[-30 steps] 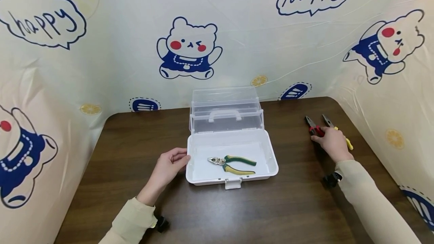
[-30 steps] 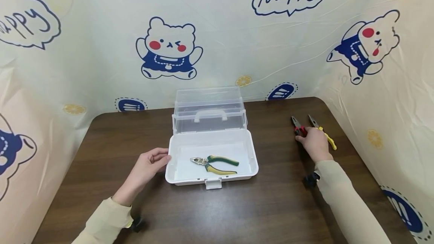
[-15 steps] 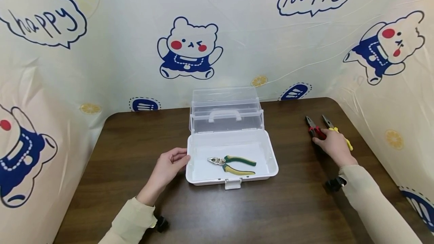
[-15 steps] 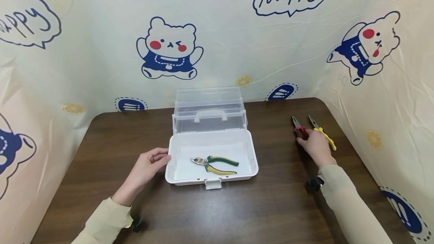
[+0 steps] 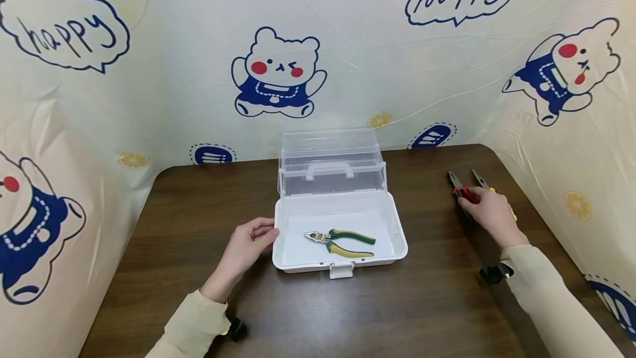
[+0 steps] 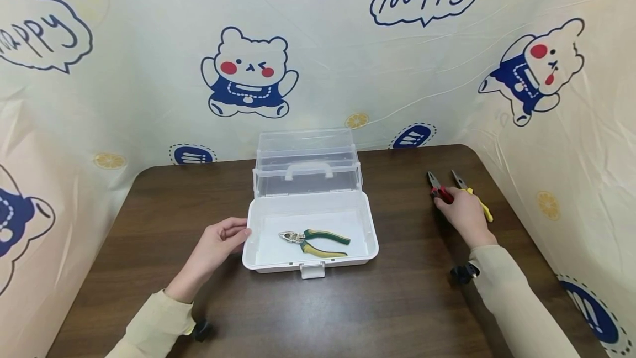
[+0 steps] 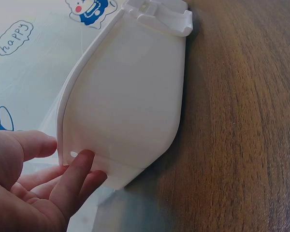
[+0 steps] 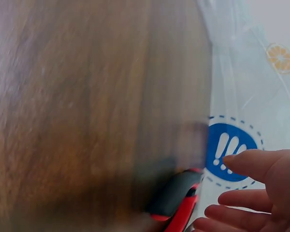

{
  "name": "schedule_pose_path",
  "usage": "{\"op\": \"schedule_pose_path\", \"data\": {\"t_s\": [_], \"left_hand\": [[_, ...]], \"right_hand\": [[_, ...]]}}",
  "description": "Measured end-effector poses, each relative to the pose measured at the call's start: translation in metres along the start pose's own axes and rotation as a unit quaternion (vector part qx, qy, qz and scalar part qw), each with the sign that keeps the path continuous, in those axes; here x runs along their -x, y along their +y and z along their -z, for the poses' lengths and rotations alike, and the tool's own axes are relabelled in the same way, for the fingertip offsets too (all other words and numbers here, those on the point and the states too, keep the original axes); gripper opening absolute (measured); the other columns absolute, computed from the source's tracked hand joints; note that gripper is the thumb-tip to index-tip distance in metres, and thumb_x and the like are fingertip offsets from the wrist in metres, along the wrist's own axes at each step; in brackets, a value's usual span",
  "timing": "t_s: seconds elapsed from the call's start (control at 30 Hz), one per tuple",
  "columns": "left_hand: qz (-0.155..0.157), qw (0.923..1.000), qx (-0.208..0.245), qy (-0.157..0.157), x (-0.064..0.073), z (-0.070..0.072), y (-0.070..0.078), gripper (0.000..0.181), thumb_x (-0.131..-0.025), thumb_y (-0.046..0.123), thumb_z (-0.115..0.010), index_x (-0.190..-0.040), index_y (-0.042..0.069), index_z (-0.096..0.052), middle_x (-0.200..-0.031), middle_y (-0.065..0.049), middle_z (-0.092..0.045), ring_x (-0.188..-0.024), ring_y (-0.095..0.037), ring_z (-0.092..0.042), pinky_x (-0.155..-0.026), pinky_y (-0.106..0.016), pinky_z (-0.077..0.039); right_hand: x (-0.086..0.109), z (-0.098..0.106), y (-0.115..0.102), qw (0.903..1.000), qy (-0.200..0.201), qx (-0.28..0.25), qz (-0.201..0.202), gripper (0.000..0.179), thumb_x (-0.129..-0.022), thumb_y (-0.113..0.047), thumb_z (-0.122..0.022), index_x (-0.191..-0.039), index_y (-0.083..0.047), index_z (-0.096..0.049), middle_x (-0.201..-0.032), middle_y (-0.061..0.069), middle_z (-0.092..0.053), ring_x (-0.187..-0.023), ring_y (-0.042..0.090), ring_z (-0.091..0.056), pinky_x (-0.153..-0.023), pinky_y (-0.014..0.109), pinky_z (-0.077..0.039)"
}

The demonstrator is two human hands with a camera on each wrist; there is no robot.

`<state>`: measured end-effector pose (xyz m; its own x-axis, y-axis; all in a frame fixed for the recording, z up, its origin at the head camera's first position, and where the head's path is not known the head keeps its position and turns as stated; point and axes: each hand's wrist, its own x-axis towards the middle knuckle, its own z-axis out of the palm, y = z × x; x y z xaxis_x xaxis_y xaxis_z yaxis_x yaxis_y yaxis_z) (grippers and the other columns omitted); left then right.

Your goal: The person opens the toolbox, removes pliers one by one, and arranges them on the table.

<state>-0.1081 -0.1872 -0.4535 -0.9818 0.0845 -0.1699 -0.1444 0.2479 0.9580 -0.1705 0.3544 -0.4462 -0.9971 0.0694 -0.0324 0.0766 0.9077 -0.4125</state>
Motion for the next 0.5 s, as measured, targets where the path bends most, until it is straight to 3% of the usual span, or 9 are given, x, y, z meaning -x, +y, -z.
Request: {"op": "schedule_pose_path", "data": {"t_s": [0.2,0.37,0.5], "left_hand": [[-0.001,1.0,-0.003,0.001,0.001,0.0,0.0,0.034,-0.101,0.007,-0.068,-0.13,-0.01,-0.064,-0.123,-0.029,-0.07,-0.102,-0.025,-0.073,-0.082,-0.035,-0.064],[0.0,1.0,-0.004,0.003,0.001,0.0,0.0,0.034,-0.101,0.007,-0.068,-0.13,-0.01,-0.064,-0.122,-0.029,-0.071,-0.101,-0.024,-0.073,-0.082,-0.036,-0.064],[0.001,1.0,-0.002,0.003,0.002,-0.001,0.001,0.034,-0.1,0.007,-0.069,-0.13,-0.01,-0.064,-0.122,-0.029,-0.071,-0.102,-0.025,-0.073,-0.082,-0.035,-0.064]], "right_hand": [[0.006,0.004,-0.018,0.9986,0.019,-0.022,0.045,0.045,-0.102,-0.03,-0.066,-0.125,0.009,-0.065,-0.111,0.031,-0.071,-0.095,0.044,-0.067,-0.08,0.058,-0.057],[0.012,0.008,-0.039,0.9954,0.021,-0.047,0.081,0.045,-0.103,-0.028,-0.066,-0.128,0.009,-0.065,-0.12,0.032,-0.069,-0.102,0.045,-0.069,-0.088,0.061,-0.057],[0.016,0.012,-0.055,0.9927,0.025,-0.056,0.104,0.043,-0.103,-0.026,-0.068,-0.129,0.007,-0.066,-0.12,0.03,-0.07,-0.099,0.043,-0.07,-0.085,0.06,-0.059]]}}
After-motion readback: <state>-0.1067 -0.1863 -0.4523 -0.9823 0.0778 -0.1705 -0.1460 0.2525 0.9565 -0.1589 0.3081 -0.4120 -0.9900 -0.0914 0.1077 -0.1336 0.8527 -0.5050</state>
